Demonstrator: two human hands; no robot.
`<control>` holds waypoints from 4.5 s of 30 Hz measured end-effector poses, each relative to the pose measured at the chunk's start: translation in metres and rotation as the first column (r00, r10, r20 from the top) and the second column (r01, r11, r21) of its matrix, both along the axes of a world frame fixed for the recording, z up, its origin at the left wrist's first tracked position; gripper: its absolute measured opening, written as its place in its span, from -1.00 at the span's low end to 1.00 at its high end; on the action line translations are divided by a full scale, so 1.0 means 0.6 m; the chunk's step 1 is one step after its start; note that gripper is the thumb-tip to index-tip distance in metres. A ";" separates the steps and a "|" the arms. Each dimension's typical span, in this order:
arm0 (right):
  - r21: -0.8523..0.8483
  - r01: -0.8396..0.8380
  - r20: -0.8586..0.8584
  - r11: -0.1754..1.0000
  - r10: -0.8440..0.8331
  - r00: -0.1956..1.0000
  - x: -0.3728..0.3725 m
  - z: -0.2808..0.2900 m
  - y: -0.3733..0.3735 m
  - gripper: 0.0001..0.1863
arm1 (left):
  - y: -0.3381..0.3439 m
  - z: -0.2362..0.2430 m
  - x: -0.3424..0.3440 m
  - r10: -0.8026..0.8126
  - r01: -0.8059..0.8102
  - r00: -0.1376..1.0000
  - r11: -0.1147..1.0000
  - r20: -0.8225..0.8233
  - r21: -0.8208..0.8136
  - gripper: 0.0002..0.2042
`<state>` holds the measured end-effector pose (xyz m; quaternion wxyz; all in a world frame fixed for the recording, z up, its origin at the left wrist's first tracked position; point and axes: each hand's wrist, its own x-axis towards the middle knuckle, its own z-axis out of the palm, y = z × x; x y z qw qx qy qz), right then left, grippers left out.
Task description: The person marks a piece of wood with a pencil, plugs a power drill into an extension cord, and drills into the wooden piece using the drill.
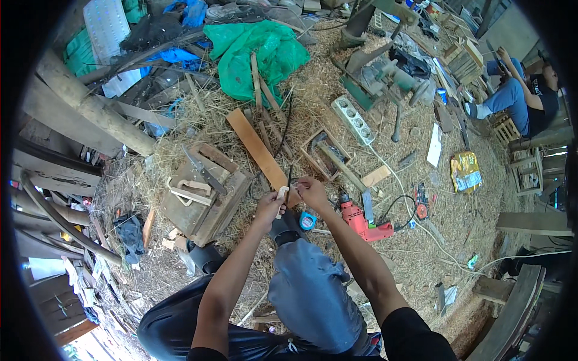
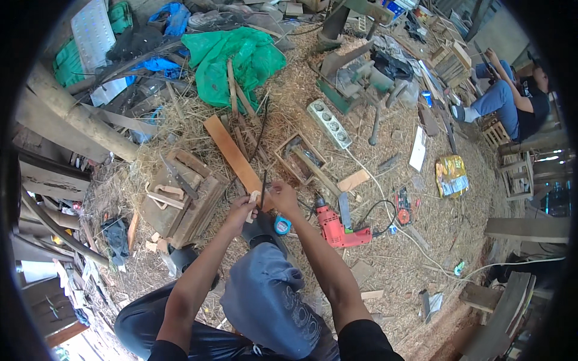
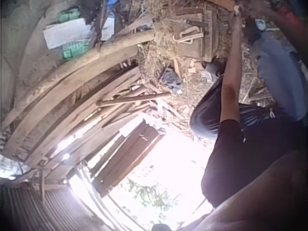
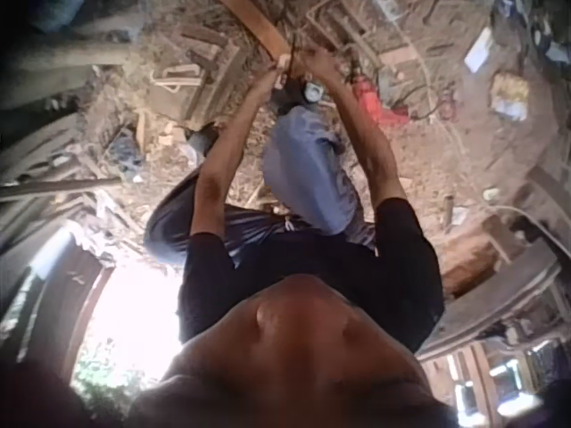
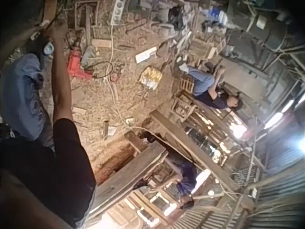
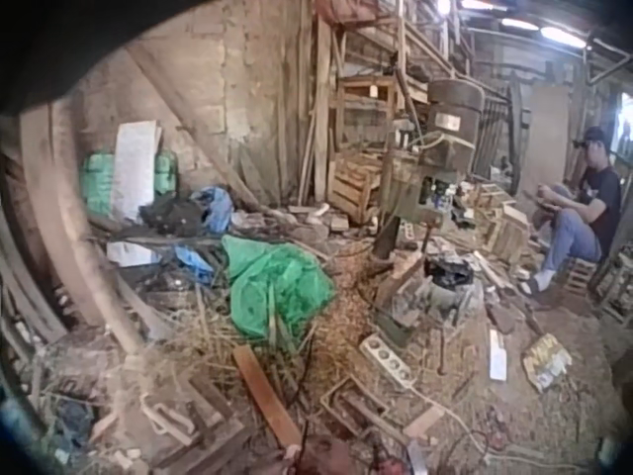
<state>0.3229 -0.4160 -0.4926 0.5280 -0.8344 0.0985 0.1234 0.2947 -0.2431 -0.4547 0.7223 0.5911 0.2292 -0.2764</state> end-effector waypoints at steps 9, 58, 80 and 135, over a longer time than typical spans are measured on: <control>-0.580 0.101 0.179 0.808 0.005 0.984 -0.174 0.021 -0.195 -0.57 | -0.002 0.006 -0.012 -0.035 0.035 0.999 0.997 0.000 0.076 -0.78; -0.663 -0.265 -0.180 0.700 0.195 0.964 0.352 0.100 -0.365 -0.63 | -0.101 -0.016 0.335 -0.623 0.083 0.589 0.680 0.515 0.728 -0.66; -0.577 -0.302 -0.376 0.759 0.081 0.923 0.401 0.092 -0.323 -0.69 | -0.275 0.003 0.329 -0.653 0.200 0.338 0.753 0.678 0.626 -0.78; -0.348 -0.547 0.247 0.761 0.637 0.730 -0.030 0.575 0.009 -0.14 | 0.087 0.476 0.145 -0.109 0.114 0.980 0.993 0.169 -0.023 -0.60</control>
